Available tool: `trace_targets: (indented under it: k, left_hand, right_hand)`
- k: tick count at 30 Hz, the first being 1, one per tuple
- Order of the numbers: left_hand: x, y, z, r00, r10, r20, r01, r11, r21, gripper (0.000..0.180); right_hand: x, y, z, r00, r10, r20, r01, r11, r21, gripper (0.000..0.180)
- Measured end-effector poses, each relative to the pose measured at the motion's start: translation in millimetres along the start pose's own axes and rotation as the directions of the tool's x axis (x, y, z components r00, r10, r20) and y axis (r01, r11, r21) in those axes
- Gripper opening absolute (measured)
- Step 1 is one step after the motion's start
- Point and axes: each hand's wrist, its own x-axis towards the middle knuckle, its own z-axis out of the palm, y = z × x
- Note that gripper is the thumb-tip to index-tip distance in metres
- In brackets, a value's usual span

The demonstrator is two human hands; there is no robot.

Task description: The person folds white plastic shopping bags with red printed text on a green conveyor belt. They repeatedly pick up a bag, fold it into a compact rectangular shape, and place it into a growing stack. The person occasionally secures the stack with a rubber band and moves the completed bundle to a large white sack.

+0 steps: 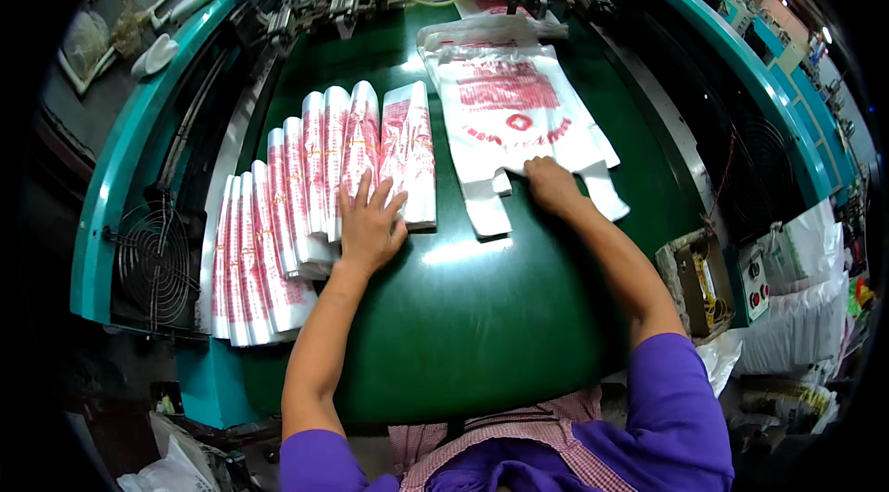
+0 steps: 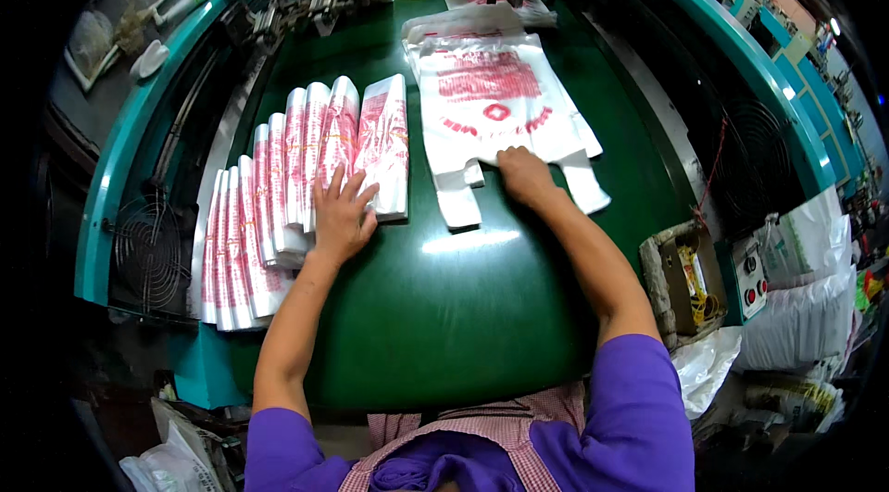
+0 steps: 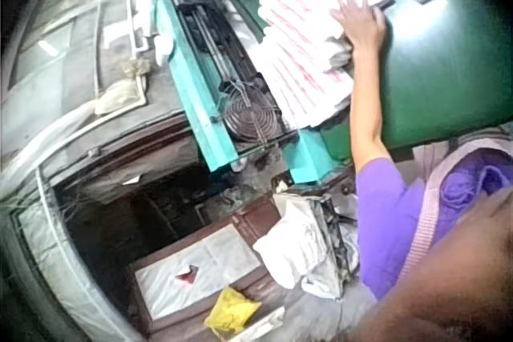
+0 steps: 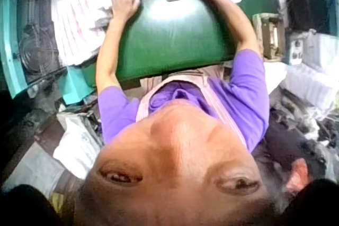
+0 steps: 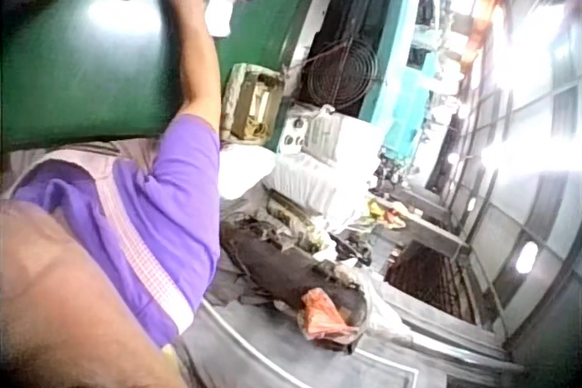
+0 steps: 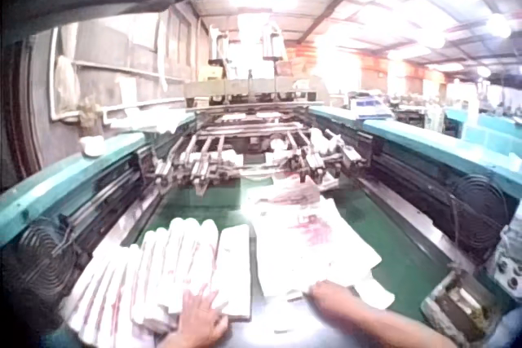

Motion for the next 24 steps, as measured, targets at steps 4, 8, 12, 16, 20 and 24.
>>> trace_targets:
  k: [4,8,12,16,20,24]
  left_hand:
    - [-52,68,-34,0.984,0.119,0.132,-0.072,0.946,-0.317,0.058]
    - [-102,131,-81,0.754,0.502,0.424,-0.226,0.804,-0.55,0.07]
    - [-153,129,-95,0.712,0.617,0.335,-0.363,0.732,-0.577,0.077]
    - [-145,133,-103,0.788,0.498,0.362,-0.271,0.809,-0.522,0.08]
    - [-118,127,-77,0.824,0.474,0.311,-0.242,0.79,-0.563,0.051]
    - [-72,141,-66,0.92,0.204,0.335,0.102,0.699,-0.708,0.025]
  right_hand:
    - [-88,-56,-25,0.978,-0.148,0.148,0.129,0.982,0.135,0.011]
    - [-180,-88,-71,0.936,-0.299,0.185,0.179,0.858,0.482,0.034]
    - [-254,-79,-110,0.975,-0.203,0.093,0.129,0.852,0.508,0.077]
    - [-319,-53,-110,0.917,-0.128,0.377,0.093,0.99,0.109,0.097]
    - [-323,-34,-86,0.969,-0.05,0.242,0.011,0.987,0.163,0.08]
    - [-321,-22,-87,0.99,-0.129,0.057,0.089,0.883,0.461,0.045]
